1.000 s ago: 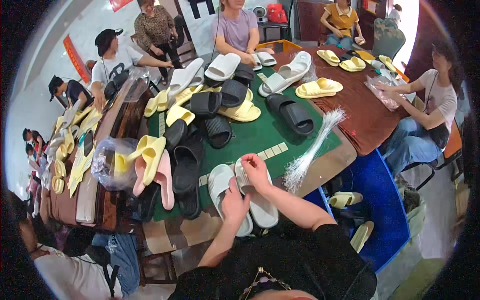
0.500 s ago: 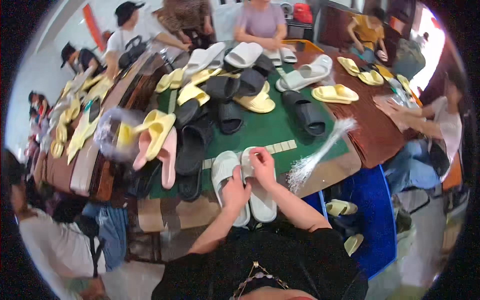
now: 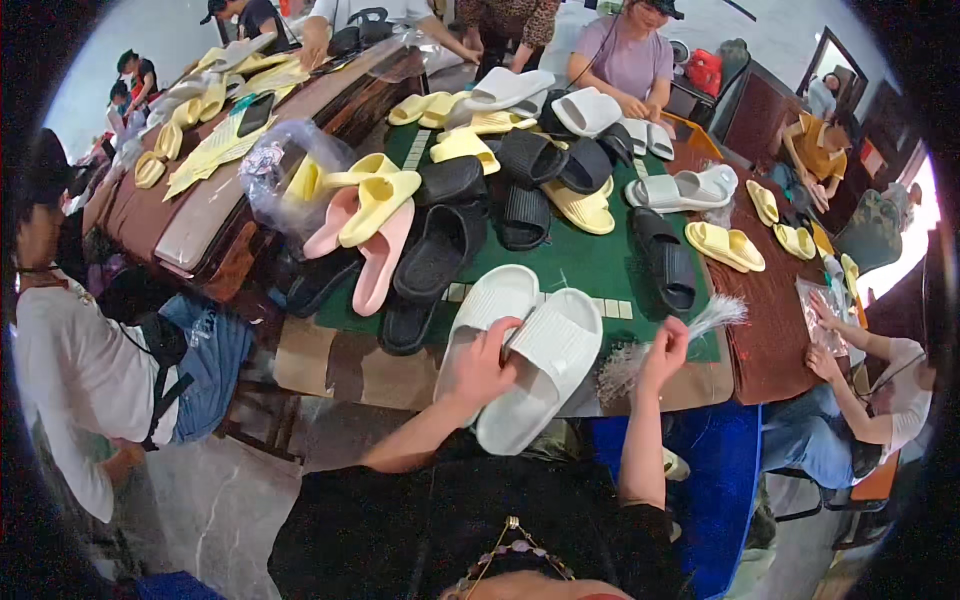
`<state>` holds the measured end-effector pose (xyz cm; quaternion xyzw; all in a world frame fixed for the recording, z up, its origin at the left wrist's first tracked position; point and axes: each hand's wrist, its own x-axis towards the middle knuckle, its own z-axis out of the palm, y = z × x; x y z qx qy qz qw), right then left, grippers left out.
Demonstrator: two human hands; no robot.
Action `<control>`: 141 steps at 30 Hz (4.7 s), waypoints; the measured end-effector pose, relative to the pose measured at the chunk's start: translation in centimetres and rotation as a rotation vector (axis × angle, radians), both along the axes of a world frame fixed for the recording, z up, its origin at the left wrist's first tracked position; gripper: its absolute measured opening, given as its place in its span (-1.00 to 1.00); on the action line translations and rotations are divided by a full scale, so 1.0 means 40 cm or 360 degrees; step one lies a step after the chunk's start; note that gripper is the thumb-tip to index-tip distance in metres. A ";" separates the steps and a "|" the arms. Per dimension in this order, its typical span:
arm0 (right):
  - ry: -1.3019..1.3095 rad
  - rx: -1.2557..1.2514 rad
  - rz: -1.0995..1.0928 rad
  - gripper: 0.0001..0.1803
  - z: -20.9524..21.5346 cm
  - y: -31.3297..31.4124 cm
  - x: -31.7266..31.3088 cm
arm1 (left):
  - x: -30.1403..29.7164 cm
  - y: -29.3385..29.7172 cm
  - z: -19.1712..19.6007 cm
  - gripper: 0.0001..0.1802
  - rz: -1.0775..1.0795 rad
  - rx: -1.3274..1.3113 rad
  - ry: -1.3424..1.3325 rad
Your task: The person pairs slippers by picking them up from the table and threading plastic fasteners through each pair by hand.
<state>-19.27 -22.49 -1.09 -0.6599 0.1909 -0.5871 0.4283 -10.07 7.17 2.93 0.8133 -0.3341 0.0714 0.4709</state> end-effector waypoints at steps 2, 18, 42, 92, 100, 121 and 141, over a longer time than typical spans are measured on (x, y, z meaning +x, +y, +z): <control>0.0111 0.0188 -0.0057 -0.85 -0.074 -0.059 -0.038 | -0.002 0.012 0.033 -0.49 0.0012 -0.0152 -0.0085; 0.0103 0.0070 -0.0349 -0.91 -0.089 -0.057 -0.050 | 0.171 0.304 0.183 -0.50 0.0840 -0.0234 -0.0681; 0.0228 0.0024 -0.0315 -0.92 -0.072 -0.044 -0.043 | 0.784 0.314 0.221 -0.38 0.0680 0.0696 -0.0550; 0.0941 0.1007 0.2415 -0.43 0.234 0.387 0.076 | 0.200 -0.015 -0.127 -0.02 -0.0519 -0.0845 0.0371; 0.0617 0.0813 0.0888 -0.73 0.131 -0.081 0.281 | 0.205 -0.031 -0.133 -0.34 -0.0223 -0.0395 0.0305; 0.0844 0.0148 -0.0308 -0.39 -0.075 -0.928 0.666 | 0.208 -0.030 -0.130 -0.38 -0.0128 -0.0182 0.0451; 0.1574 -0.0372 0.0249 -0.47 0.130 -0.253 0.202 | 0.209 -0.017 -0.145 -0.42 -0.0102 -0.0266 0.0369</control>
